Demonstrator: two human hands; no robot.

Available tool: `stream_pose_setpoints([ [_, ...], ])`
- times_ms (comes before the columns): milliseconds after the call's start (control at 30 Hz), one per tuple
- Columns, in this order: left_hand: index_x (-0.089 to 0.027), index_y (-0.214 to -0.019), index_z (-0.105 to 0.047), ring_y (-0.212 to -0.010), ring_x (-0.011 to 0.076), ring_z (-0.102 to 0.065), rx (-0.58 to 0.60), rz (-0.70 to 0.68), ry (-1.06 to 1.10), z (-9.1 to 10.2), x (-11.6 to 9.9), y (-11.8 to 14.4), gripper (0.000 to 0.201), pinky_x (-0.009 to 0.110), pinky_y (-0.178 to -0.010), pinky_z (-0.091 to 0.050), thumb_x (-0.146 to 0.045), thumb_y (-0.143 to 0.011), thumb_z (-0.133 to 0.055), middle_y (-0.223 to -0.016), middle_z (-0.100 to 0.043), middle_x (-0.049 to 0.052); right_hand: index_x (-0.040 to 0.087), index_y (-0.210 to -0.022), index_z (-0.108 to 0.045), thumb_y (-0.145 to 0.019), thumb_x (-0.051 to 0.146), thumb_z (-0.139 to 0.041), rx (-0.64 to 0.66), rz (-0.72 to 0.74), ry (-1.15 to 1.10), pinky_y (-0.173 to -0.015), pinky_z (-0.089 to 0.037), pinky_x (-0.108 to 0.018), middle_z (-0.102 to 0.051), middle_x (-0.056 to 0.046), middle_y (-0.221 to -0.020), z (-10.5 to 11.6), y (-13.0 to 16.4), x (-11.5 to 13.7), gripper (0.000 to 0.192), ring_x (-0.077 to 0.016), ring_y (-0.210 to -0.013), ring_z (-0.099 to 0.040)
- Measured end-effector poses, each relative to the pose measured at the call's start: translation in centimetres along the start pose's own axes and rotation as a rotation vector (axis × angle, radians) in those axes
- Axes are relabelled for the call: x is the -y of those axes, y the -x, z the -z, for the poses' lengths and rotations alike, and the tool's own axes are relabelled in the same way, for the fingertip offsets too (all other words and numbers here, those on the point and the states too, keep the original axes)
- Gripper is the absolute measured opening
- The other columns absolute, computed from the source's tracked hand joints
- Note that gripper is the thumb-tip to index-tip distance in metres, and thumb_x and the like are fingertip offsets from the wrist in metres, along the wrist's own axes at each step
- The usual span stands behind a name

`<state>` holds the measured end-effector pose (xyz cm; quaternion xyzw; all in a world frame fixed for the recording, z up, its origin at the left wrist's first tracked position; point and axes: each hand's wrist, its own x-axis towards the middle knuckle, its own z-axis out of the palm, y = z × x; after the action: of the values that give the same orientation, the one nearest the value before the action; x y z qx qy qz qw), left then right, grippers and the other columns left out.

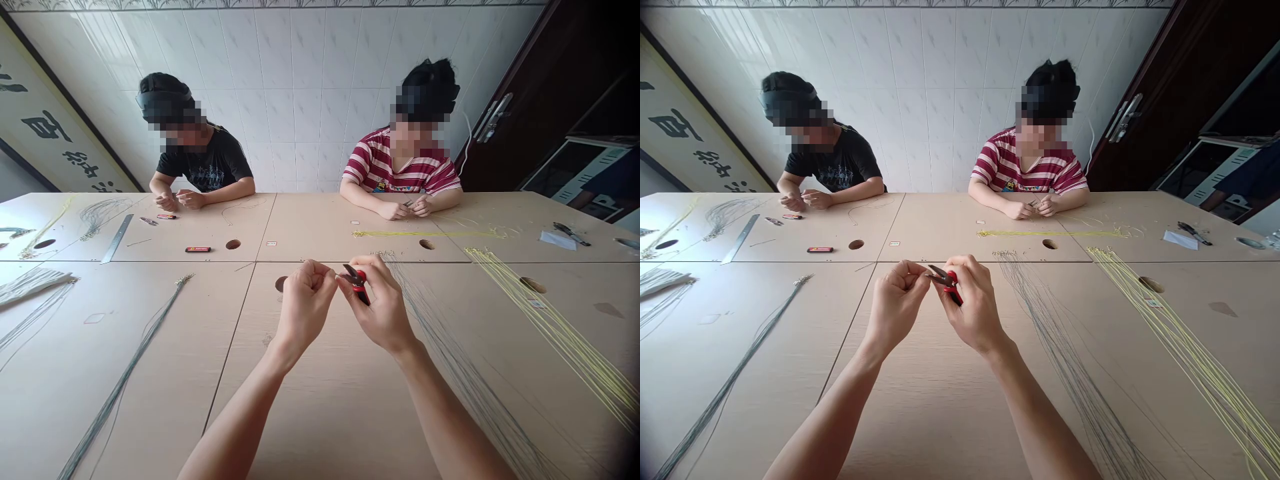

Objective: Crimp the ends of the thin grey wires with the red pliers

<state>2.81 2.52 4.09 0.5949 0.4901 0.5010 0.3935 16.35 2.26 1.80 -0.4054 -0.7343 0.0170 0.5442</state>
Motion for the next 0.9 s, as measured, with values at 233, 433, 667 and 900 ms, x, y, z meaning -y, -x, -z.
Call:
stream_pose_setpoints([
  [233, -0.017, -0.067, -0.050, -0.046, 0.0053, -0.019, -0.011, -0.019, -0.020, 0.0, 0.2, -0.1, 0.016, 0.019, -0.042, -0.017, -0.023, -0.081, -0.053, -0.048, -0.026, -0.010, 0.020, -0.087, -0.049, -0.093, 0.017, -0.051, 0.033, -0.041, 0.000, -0.077, -0.042, -0.033, -0.055, -0.005, -0.092, -0.1, -0.1, 0.0, 0.007, -0.0176, -0.083, -0.053],
  [433, -0.018, -0.066, -0.049, -0.046, 0.0056, -0.018, -0.045, -0.006, -0.007, 0.3, 0.3, -0.4, 0.020, 0.019, -0.042, -0.018, -0.028, -0.083, -0.054, -0.049, -0.024, -0.010, 0.021, -0.082, -0.049, -0.096, 0.033, -0.050, 0.136, -0.366, -0.204, -0.067, -0.040, -0.028, -0.049, 0.001, -0.074, 0.6, 0.5, 0.2, 0.018, -0.0141, -0.068, -0.047],
  [667, -0.018, -0.068, -0.051, -0.046, 0.0061, -0.018, -0.070, -0.019, -0.028, 0.5, 0.5, -0.6, 0.020, 0.019, -0.042, -0.019, -0.029, -0.084, -0.054, -0.049, -0.026, -0.009, 0.021, -0.080, -0.055, -0.090, 0.041, -0.056, 0.319, -0.618, -0.526, -0.066, -0.040, -0.031, -0.049, 0.000, -0.074, 1.1, 0.7, 0.7, 0.023, -0.0153, -0.069, -0.047],
  [900, -0.019, -0.065, -0.050, -0.045, 0.0062, -0.016, -0.099, -0.015, -0.030, 1.0, 0.4, -1.0, 0.021, 0.019, -0.040, -0.018, -0.027, -0.084, -0.054, -0.049, -0.022, -0.009, 0.033, -0.070, -0.059, -0.086, 0.057, -0.048, 0.203, -0.506, -0.950, -0.068, -0.050, -0.036, -0.049, 0.002, -0.066, 6.4, 2.6, 6.8, 0.031, -0.0156, -0.070, -0.058],
])
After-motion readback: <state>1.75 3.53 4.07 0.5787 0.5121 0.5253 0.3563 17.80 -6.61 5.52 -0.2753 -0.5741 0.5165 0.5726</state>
